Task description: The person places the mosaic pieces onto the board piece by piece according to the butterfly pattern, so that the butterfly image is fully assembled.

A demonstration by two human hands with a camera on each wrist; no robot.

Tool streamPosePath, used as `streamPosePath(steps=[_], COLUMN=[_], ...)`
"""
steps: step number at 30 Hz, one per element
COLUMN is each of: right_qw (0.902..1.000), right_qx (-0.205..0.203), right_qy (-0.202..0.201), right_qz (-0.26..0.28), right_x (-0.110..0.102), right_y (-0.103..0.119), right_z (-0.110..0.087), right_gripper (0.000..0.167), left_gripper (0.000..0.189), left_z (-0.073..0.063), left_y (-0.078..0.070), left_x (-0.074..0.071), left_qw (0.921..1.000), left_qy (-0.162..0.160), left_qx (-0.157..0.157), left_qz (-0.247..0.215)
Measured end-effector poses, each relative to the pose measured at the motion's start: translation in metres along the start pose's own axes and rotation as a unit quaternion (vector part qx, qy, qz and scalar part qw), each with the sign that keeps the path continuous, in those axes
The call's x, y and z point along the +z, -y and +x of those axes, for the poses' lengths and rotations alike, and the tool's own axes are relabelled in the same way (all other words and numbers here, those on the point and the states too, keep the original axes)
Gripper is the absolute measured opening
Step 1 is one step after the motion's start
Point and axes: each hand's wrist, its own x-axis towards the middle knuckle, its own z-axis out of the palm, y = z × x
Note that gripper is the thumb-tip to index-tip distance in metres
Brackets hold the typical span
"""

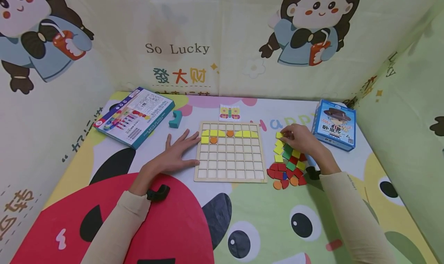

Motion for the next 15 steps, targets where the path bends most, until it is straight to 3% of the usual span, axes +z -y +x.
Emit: streamPosePath(steps=[7, 15], right_qw=[0.9999, 0.9992], right_qx=[-0.009, -0.038], right_qy=[-0.012, -0.006], right_qz=[0.0, 0.015], right_x=[-0.002, 0.011], right_y=[0.012, 0.051], right_z=[0.001, 0.016], right_gripper=[0.037, 0.032], left_gripper=[0.096, 0.095], left_z=[0.0, -0.001], left_y=[0.0, -0.001], left_x=[0.0, -0.001], left_qw=[1.0, 1.0], left_qy=[0.002, 0.001], left_qx=[-0.001, 0.001], left_qz=[0.001, -0.001])
